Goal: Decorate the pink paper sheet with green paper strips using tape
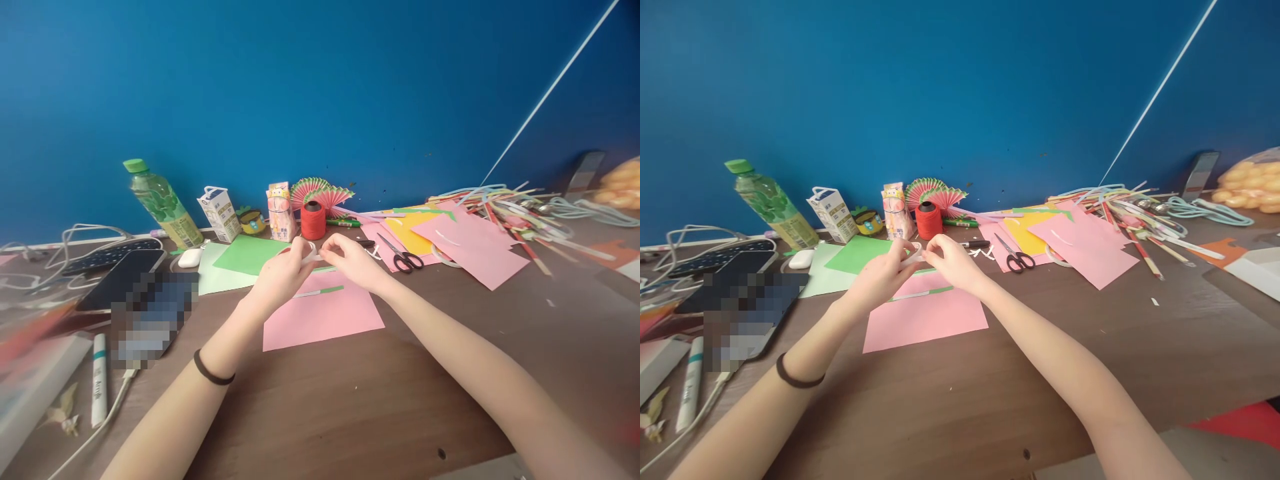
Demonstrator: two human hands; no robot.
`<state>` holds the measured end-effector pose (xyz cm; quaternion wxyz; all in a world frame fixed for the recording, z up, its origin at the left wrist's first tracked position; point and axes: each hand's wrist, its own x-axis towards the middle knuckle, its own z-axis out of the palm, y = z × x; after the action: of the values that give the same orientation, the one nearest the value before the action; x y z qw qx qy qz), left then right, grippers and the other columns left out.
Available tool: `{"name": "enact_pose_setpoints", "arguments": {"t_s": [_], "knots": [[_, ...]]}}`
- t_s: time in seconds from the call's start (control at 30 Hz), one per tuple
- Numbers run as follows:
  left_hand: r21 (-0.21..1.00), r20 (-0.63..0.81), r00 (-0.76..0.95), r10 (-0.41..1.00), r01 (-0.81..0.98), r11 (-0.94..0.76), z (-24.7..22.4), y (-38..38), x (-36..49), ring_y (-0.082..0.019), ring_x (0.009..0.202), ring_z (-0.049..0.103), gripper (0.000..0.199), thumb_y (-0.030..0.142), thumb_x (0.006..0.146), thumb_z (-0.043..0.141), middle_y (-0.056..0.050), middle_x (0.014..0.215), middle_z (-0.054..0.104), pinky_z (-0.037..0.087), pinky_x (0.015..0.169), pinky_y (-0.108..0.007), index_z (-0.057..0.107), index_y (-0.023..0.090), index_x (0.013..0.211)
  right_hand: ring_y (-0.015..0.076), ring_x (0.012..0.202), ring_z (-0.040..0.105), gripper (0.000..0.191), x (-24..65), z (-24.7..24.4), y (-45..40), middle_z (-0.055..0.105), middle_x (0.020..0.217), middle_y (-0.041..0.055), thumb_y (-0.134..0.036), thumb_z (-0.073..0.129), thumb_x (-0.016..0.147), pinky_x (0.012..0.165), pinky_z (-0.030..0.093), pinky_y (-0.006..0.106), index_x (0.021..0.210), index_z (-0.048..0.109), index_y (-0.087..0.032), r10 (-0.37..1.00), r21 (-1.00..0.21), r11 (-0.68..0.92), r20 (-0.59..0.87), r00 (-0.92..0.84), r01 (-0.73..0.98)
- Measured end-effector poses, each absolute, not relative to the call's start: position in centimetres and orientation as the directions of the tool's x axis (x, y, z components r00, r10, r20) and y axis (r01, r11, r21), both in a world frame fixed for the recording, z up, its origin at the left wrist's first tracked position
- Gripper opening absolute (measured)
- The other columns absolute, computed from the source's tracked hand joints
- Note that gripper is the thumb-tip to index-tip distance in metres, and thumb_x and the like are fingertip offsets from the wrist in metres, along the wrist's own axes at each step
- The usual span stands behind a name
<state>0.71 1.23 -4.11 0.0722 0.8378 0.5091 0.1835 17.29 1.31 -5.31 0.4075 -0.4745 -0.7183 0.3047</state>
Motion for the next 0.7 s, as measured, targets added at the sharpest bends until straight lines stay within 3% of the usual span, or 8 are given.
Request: {"name": "enact_pose_setpoints", "arguments": {"t_s": [0.17, 0.23, 0.3, 0.37, 0.43, 0.5, 0.57, 0.7], "knots": [[0.159, 0.229, 0.467, 0.854, 0.848, -0.506, -4.1, 1.0, 0.9, -0.019, 0.062, 0.058, 0.017, 0.037, 0.088, 0.035, -0.002, 0.069, 0.06, 0.03, 0.05, -0.024, 0.042, 0.021, 0.092, 0.015, 0.073, 0.057, 0.014, 18.1, -5.0, 2.1, 0.058, 0.075, 0.0006, -0.031, 0.048, 0.08, 0.068, 0.043, 0.029, 0.073, 0.047, -0.019, 0.952, -0.91, 0.256, 0.179, -0.248, 0.326], [0.135, 0.231, 0.465, 0.854, 0.854, -0.502, -4.0, 1.1, 0.9, -0.018, 0.062, 0.058, 0.017, 0.037, 0.088, 0.036, -0.001, 0.068, 0.06, 0.029, 0.05, -0.024, 0.042, 0.022, 0.09, 0.0141, 0.068, 0.059, 0.011, 19.1, -4.7, 2.5, 0.06, 0.073, 0.0013, -0.028, 0.047, 0.08, 0.064, 0.044, 0.027, 0.074, 0.046, -0.019, 0.97, -0.906, 0.194, 0.122, -0.208, 0.375], [0.147, 0.237, 0.447, 0.862, 0.861, -0.487, -4.0, 1.3, 0.7, -0.019, 0.063, 0.058, 0.017, 0.037, 0.088, 0.036, -0.001, 0.069, 0.06, 0.029, 0.051, -0.024, 0.042, 0.022, 0.091, 0.0124, 0.058, 0.057, 0.008, 20.9, -4.1, 2.8, 0.06, 0.067, 0.0004, -0.025, 0.048, 0.079, 0.058, 0.042, 0.025, 0.074, 0.044, -0.019, 0.994, -0.8, 0.104, 0.065, -0.088, 0.59], [0.169, 0.243, 0.433, 0.868, 0.862, -0.477, -3.9, 1.5, 0.5, -0.019, 0.065, 0.058, 0.016, 0.037, 0.088, 0.037, -0.001, 0.072, 0.062, 0.03, 0.052, -0.024, 0.042, 0.023, 0.094, 0.0127, 0.046, 0.052, 0.006, 23.1, -3.7, 3.1, 0.055, 0.05, -0.002, -0.022, 0.047, 0.076, 0.052, 0.038, 0.025, 0.071, 0.046, -0.02, 0.999, -0.532, -0.05, -0.011, 0.052, 0.845], [0.179, 0.241, 0.423, 0.873, 0.865, -0.469, -3.7, 1.7, 0.2, -0.019, 0.065, 0.058, 0.016, 0.037, 0.087, 0.037, -0.001, 0.074, 0.062, 0.03, 0.053, -0.024, 0.042, 0.024, 0.095, 0.0139, 0.041, 0.049, 0.006, 25.5, -3.5, 3.4, 0.051, 0.04, -0.0016, -0.017, 0.045, 0.074, 0.049, 0.036, 0.026, 0.069, 0.048, -0.019, 0.974, -0.306, -0.19, -0.18, 0.139, 0.933], [0.168, 0.237, 0.414, 0.879, 0.874, -0.456, -3.7, 1.8, 0.1, -0.019, 0.065, 0.059, 0.016, 0.036, 0.088, 0.036, -0.001, 0.073, 0.062, 0.03, 0.053, -0.024, 0.042, 0.023, 0.094, 0.0144, 0.041, 0.049, 0.004, 27.5, -3.6, 3.8, 0.054, 0.043, 0.0003, -0.015, 0.048, 0.068, 0.048, 0.035, 0.027, 0.066, 0.05, -0.019, 0.925, -0.163, -0.285, -0.305, 0.227, 0.945], [0.152, 0.24, 0.408, 0.881, 0.88, -0.449, -3.6, 1.8, 0.0, -0.019, 0.066, 0.059, 0.017, 0.036, 0.088, 0.035, -0.002, 0.073, 0.062, 0.029, 0.052, -0.024, 0.042, 0.022, 0.093, 0.0142, 0.044, 0.048, 0.008, 29.0, -3.9, 4.1, 0.055, 0.047, 0.001, -0.015, 0.055, 0.063, 0.047, 0.035, 0.026, 0.07, 0.051, -0.018, 0.885, -0.126, -0.35, -0.371, 0.283, 0.928], [0.13, 0.262, 0.4, 0.878, 0.887, -0.443, -3.8, 1.8, 0.1, -0.018, 0.066, 0.059, 0.017, 0.036, 0.089, 0.034, -0.001, 0.073, 0.063, 0.03, 0.05, -0.023, 0.042, 0.022, 0.093, 0.012, 0.044, 0.046, 0.033, 30.3, -4.7, 4.3, 0.053, 0.05, -0.0027, -0.016, 0.061, 0.06, 0.045, 0.035, 0.023, 0.091, 0.05, -0.017, 0.868, -0.181, -0.371, -0.417, 0.271, 0.911]]}}
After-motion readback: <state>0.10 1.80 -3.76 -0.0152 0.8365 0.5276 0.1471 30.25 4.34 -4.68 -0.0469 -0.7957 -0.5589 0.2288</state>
